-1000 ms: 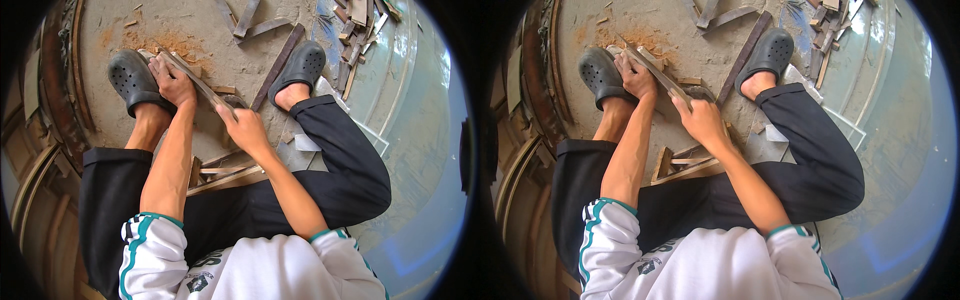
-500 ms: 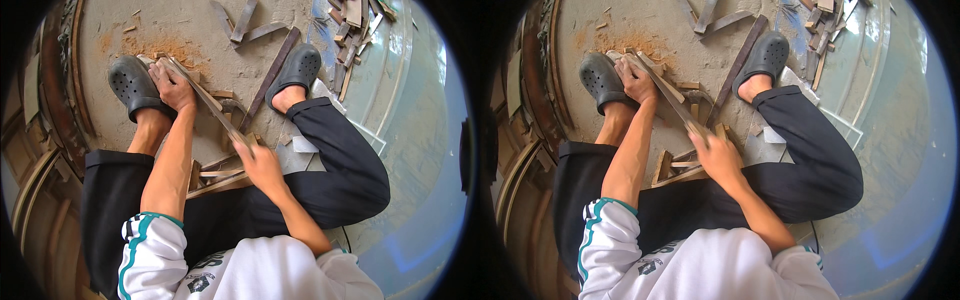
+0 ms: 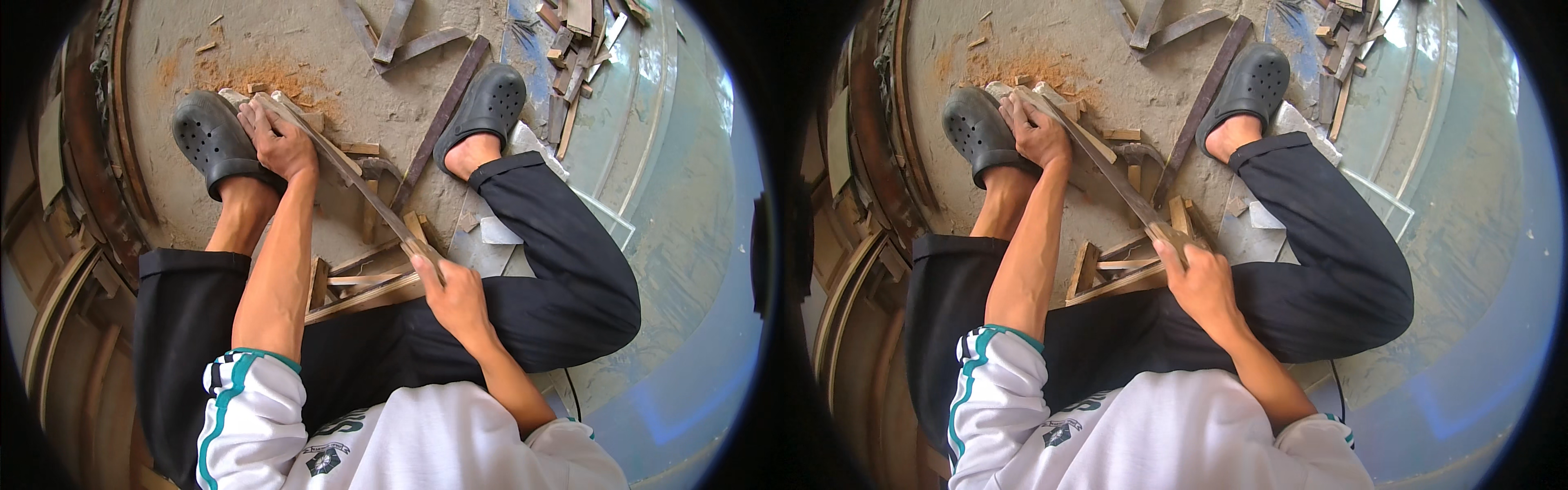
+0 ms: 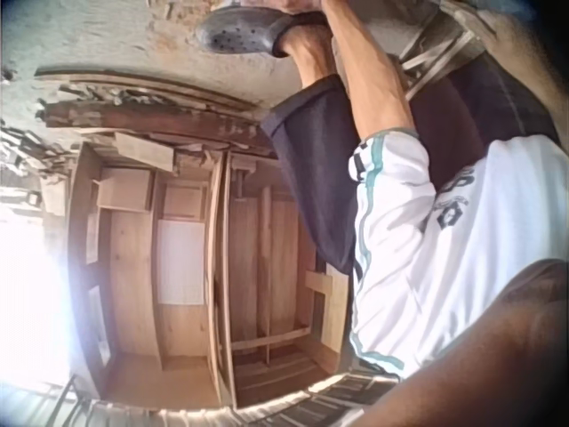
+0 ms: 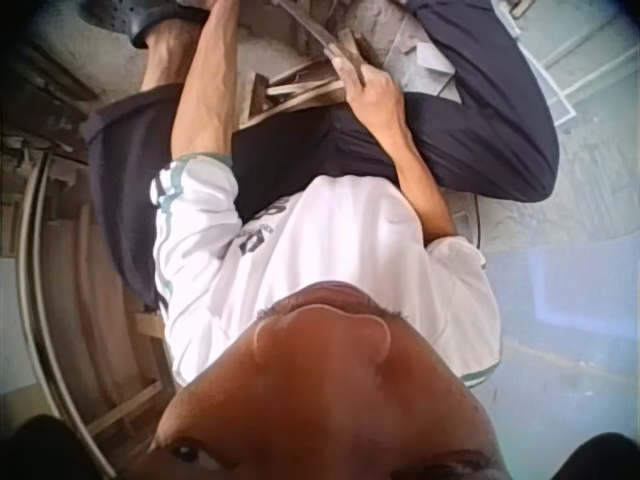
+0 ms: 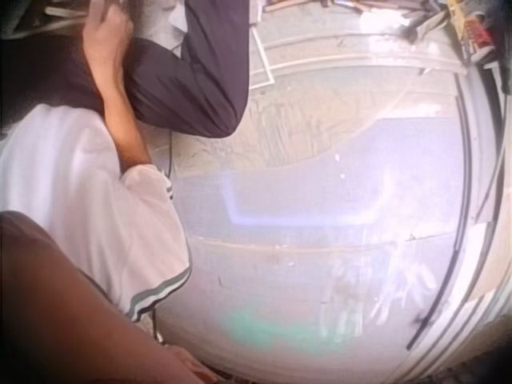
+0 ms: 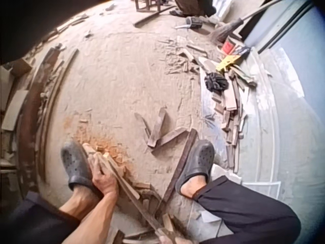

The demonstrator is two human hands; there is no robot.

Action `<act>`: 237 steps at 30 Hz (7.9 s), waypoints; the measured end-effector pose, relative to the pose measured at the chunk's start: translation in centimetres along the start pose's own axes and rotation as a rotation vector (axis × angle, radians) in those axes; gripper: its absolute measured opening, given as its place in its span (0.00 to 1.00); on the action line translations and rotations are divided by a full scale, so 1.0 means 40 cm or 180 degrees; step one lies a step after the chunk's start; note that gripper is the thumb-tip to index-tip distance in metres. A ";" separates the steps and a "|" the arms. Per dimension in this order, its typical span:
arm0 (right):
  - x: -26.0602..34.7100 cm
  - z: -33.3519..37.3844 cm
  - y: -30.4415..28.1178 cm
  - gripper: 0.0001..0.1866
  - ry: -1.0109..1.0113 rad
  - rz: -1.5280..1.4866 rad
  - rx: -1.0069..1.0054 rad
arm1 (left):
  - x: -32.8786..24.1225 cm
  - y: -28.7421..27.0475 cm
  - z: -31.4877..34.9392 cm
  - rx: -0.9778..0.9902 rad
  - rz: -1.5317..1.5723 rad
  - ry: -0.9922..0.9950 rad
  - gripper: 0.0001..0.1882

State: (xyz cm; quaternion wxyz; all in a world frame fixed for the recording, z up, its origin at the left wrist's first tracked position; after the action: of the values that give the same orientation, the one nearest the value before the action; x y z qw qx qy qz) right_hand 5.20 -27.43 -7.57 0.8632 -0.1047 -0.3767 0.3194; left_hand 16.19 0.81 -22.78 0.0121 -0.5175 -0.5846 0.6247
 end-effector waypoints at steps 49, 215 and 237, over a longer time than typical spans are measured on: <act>0.024 -0.122 0.073 0.27 -0.0274 0.0122 -0.0050 | 0.004 0.006 0.006 0.0018 0.0060 -0.0003 0.19; 0.124 -0.049 -0.031 0.17 -0.0564 -0.0562 -0.0647 | 0.021 0.010 0.020 0.0011 0.0470 0.0367 0.18; 0.145 0.148 -0.062 0.15 -0.0727 -0.0531 0.0037 | 0.021 0.008 0.022 -0.0071 0.0451 0.0408 0.18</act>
State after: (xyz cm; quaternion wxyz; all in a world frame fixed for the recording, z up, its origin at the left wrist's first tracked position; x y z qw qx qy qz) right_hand 5.08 -26.04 0.96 0.8388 -0.0309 -0.4781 0.2586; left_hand 15.40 0.60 -23.72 -0.0005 -0.5965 -0.5515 0.5832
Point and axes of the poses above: each hand's wrist, its own z-axis away from the middle knuckle, its own y-axis out of the palm, x = y × z, the point moved 6 cm from there along -z, towards the middle knuckle
